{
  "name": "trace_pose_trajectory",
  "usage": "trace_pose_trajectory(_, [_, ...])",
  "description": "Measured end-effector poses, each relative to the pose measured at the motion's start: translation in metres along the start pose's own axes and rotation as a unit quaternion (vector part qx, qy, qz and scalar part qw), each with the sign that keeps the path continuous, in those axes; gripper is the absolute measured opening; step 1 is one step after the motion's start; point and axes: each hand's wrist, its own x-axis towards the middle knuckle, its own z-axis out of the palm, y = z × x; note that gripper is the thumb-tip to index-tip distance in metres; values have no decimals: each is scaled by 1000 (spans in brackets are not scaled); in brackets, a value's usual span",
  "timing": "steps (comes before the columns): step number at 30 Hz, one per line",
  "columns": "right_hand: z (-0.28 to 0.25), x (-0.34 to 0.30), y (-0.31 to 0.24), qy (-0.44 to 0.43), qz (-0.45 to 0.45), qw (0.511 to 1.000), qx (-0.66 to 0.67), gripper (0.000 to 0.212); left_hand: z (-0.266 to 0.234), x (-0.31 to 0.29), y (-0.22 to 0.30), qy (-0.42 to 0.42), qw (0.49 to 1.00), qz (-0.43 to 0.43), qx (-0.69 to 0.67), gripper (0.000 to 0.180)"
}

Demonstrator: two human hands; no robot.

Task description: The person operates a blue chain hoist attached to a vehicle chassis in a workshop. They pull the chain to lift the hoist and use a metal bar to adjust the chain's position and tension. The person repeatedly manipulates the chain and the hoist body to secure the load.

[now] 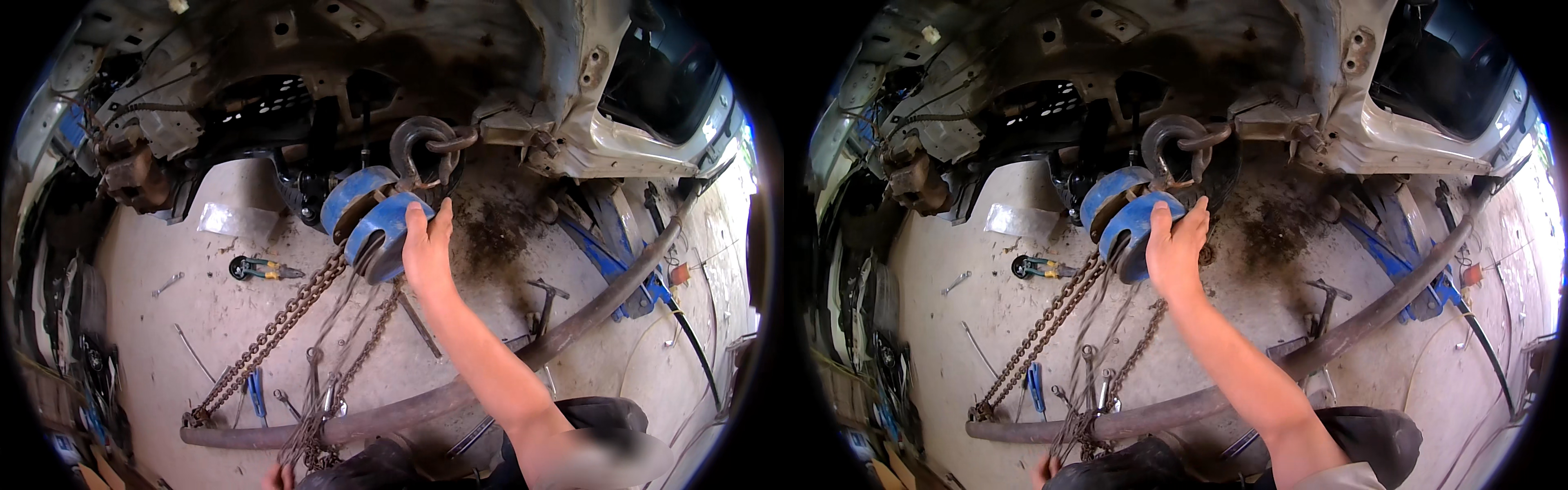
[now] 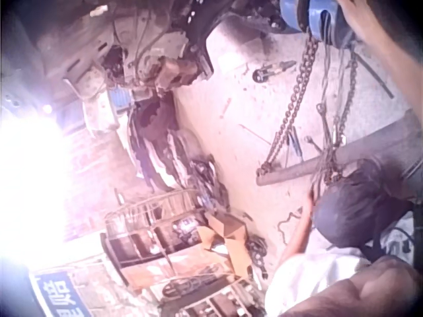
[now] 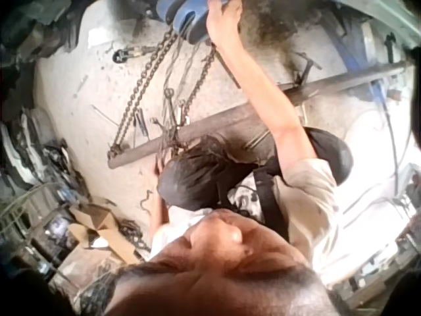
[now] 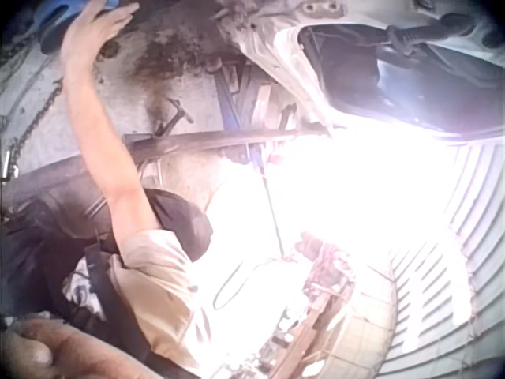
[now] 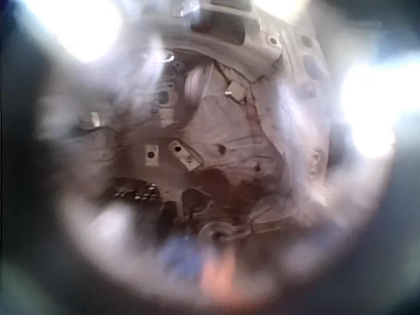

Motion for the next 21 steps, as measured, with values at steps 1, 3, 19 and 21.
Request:
trace_pose_trajectory(1, [3,1,2,4,-7,1000,9,80,-73,-2,-44,49,995,-21,82,38])
trace_pose_trajectory(3, [6,0,9,13,-10,1000,10,80,-74,-86,2,150,783,-52,602,44])
trace_pose_trajectory(19, [-2,0,13,-8,-11,1000,-1,82,89,30,95,-72,802,345,482,22])
trace_pose_trajectory(21, [1,-1,14,-17,-14,1000,-7,82,194,37,128,-226,791,398,407,38])
